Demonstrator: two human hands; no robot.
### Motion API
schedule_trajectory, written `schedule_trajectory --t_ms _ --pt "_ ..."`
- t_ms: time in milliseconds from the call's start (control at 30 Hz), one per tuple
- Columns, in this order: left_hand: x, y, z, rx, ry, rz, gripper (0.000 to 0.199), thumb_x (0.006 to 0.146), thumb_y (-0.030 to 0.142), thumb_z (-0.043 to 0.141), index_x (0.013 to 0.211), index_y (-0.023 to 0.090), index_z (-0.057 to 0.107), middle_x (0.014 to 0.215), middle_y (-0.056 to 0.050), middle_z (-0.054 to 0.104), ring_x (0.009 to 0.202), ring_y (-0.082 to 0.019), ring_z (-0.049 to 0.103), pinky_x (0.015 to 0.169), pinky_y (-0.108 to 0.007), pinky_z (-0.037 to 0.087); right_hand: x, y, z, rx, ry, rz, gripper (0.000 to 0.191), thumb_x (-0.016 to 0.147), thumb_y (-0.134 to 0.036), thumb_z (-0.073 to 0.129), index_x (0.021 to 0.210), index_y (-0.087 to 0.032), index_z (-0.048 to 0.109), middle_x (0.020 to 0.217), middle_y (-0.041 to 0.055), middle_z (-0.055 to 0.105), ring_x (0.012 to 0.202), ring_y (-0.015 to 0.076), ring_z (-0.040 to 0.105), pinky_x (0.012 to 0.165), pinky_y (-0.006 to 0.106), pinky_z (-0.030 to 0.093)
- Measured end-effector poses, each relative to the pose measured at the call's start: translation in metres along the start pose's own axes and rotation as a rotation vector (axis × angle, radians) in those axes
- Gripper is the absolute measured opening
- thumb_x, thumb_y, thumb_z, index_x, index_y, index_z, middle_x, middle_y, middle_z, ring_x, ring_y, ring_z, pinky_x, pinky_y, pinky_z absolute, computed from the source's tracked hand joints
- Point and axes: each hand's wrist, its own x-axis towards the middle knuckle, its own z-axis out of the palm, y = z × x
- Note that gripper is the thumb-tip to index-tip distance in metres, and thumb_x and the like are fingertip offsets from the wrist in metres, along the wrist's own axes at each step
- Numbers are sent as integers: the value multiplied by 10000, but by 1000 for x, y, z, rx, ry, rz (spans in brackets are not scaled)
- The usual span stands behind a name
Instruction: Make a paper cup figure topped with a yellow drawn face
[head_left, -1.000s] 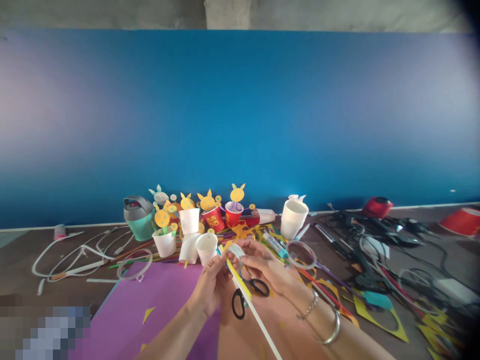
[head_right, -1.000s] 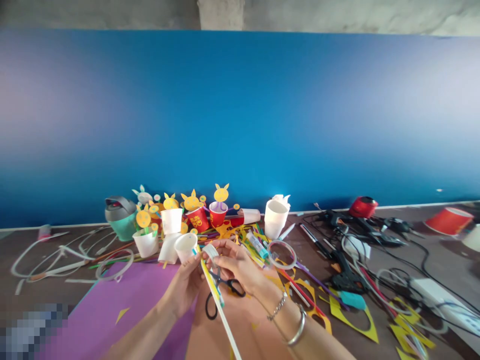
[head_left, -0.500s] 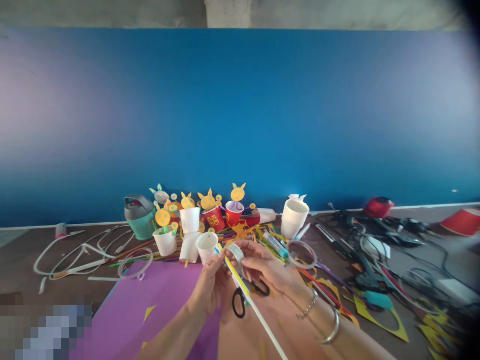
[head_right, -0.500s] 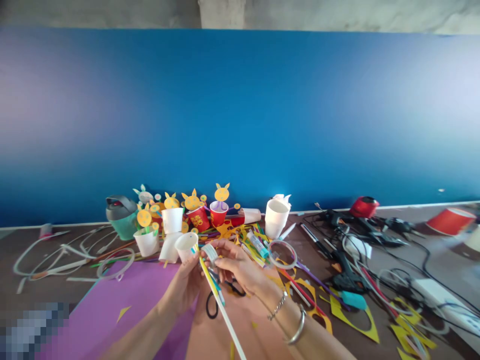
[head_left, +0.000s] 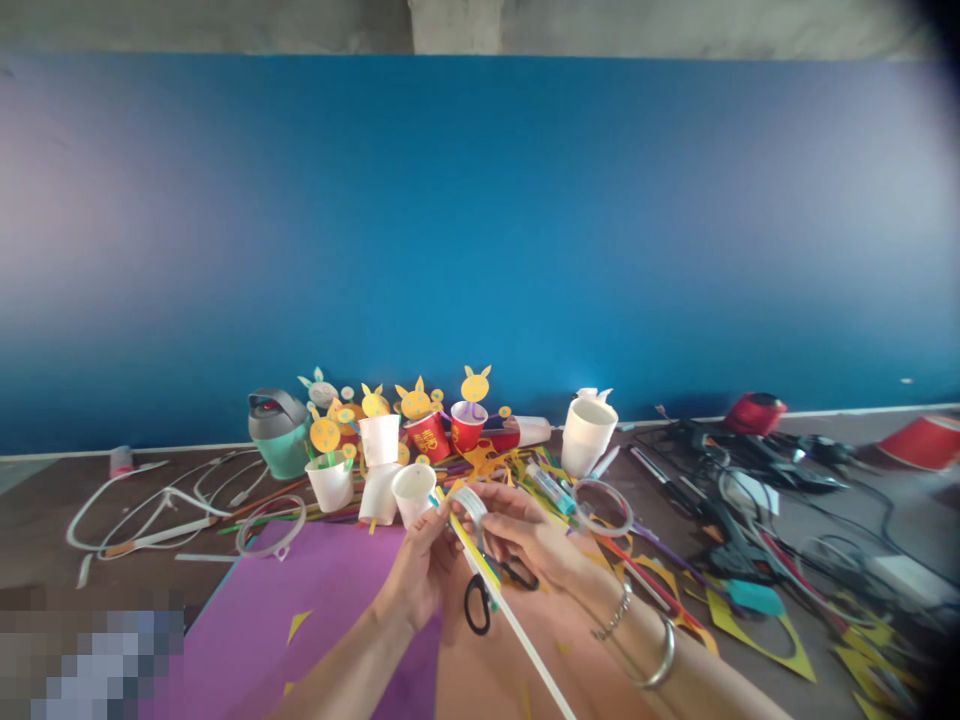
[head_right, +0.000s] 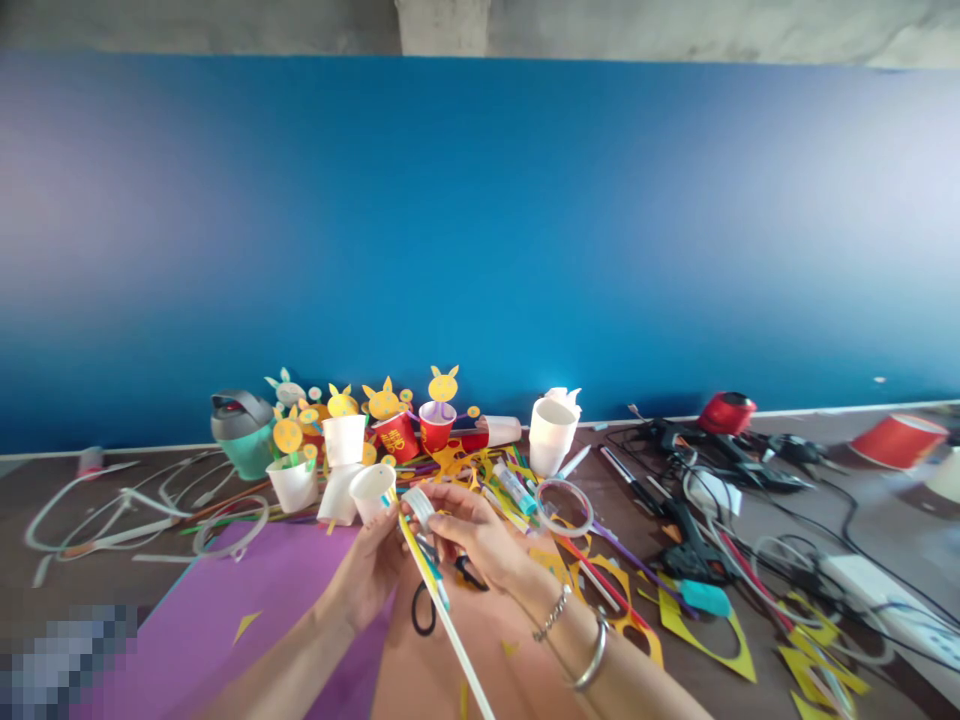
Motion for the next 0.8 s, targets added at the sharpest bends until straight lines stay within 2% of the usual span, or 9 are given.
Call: schedule_trajectory --t_ms 300,567,733,800 --pt "3 -3 -6 75 -2 42 189 792 310 723 844 129 711 738 -31 697 678 -116 618 657 -212 464 2 -1 5 51 88 9 297 758 -279 689 1040 -184 678 717 -11 617 476 47 390 479 205 290" --pt "3 -2 -5 132 -14 100 195 799 326 716 801 131 715 733 -33 682 695 -135 614 726 -258 474 3 3 4 75 172 86 301 706 -195 593 968 -206 742 653 4 635 505 91 447 492 223 311" --pt "-2 -3 1 139 0 57 179 760 312 751 782 138 715 757 -34 697 686 -142 628 725 -264 474 5 5 2 71 285 71 229 663 -203 583 821 -159 742 524 -17 572 423 77 395 445 221 285" --pt "-1 -3 1 119 -3 42 192 754 322 757 769 137 708 757 -34 695 691 -138 627 716 -255 474 4 3 1 93 259 76 271 654 -192 566 857 -148 739 521 -15 575 432 83 422 455 220 311"
